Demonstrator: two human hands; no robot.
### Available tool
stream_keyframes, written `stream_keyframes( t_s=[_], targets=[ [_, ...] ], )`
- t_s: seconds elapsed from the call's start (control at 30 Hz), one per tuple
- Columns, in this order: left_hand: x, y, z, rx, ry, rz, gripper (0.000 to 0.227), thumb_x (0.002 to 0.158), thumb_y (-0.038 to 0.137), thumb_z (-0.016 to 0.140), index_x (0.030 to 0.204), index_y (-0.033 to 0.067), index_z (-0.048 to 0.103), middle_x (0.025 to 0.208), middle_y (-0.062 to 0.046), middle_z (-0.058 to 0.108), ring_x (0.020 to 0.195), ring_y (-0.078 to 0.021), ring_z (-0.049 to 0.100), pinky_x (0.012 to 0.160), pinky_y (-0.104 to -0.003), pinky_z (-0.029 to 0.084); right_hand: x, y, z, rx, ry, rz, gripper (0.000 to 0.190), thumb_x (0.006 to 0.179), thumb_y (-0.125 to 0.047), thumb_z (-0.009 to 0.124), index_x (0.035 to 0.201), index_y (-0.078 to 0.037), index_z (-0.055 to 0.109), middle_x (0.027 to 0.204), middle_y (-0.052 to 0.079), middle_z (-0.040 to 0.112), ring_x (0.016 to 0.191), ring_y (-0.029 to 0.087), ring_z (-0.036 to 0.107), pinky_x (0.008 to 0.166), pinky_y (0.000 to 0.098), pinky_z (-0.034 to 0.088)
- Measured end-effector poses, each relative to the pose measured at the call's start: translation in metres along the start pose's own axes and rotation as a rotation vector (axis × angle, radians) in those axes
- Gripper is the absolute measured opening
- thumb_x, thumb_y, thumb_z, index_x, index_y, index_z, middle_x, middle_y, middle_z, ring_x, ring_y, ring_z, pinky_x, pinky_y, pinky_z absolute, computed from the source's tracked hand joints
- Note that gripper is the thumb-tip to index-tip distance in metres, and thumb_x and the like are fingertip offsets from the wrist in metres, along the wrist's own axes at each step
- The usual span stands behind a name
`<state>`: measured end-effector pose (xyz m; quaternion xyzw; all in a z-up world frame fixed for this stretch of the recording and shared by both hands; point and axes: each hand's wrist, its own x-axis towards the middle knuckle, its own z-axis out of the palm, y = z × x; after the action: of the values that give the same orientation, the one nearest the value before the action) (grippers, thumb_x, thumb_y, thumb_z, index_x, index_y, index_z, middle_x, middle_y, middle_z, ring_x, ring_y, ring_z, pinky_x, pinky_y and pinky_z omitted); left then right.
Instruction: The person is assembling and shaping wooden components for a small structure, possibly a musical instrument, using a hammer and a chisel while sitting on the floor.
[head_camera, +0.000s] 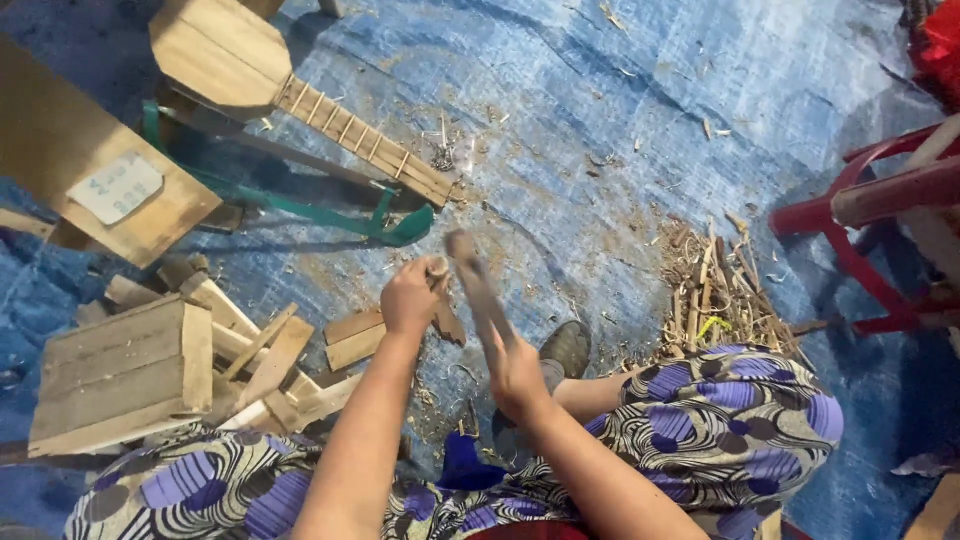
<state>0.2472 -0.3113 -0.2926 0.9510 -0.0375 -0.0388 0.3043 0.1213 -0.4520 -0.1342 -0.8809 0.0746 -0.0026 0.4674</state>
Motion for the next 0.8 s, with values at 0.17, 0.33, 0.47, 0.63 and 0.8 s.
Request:
stream_keyframes(
  t_s=[0.17,0.33,0.47,0.63,0.8],
  targets=[
    [0.0,0.011,-0.016,0.022,-0.151,-0.124,0.035,0.092,0.036,0.074,0.116,0.0126,0.066,0.107,-0.012,0.073,0.106,-0.0335,0.072,0.094,-0.049,0.058,0.002,0.039,0.012,-0.136,-0.135,0.102,0.035,0.105,-0.05,0.042,0.102,-0.021,0.061,0.074,0.018,0.071,0.079,0.044,0.071,0.069,0.053,0.052],
    [-0.005,0.016,-0.022,-0.041,0.002,-0.045,0.035,0.089,0.038,0.077,0.109,0.0101,0.07,0.096,-0.013,0.075,0.095,-0.0361,0.074,0.082,-0.051,0.06,-0.008,0.077,0.019,0.152,-0.004,-0.118,0.035,0.1,-0.039,0.048,0.114,-0.019,0.073,0.055,0.006,0.065,0.054,0.028,0.067,0.057,0.0392,0.056],
    [0.0,0.01,-0.014,-0.103,0.159,-0.031,0.04,0.083,0.043,0.079,0.103,0.0094,0.069,0.088,-0.017,0.072,0.086,-0.0399,0.073,0.077,-0.054,0.059,-0.004,0.065,0.021,0.437,0.037,-0.192,0.049,0.106,-0.037,0.041,0.11,0.001,0.072,0.043,0.001,0.056,0.037,0.014,0.053,0.047,0.0261,0.051],
    [-0.002,0.014,-0.02,-0.129,0.229,-0.036,0.037,0.078,0.041,0.081,0.097,0.0115,0.067,0.083,-0.014,0.071,0.083,-0.038,0.073,0.075,-0.053,0.059,0.004,0.063,0.017,0.724,0.14,-0.196,0.055,0.109,-0.044,0.035,0.107,0.002,0.065,0.04,0.001,0.046,0.033,0.013,0.039,0.037,0.0244,0.035],
    [-0.003,0.002,-0.008,-0.091,0.188,-0.055,0.042,0.079,0.047,0.079,0.1,0.0132,0.066,0.086,-0.012,0.072,0.085,-0.0371,0.074,0.077,-0.053,0.059,0.008,0.059,-0.001,0.663,0.208,-0.148,0.053,0.11,-0.041,0.031,0.105,0.001,0.065,0.043,0.003,0.051,0.035,0.014,0.045,0.039,0.027,0.039]
  ],
)
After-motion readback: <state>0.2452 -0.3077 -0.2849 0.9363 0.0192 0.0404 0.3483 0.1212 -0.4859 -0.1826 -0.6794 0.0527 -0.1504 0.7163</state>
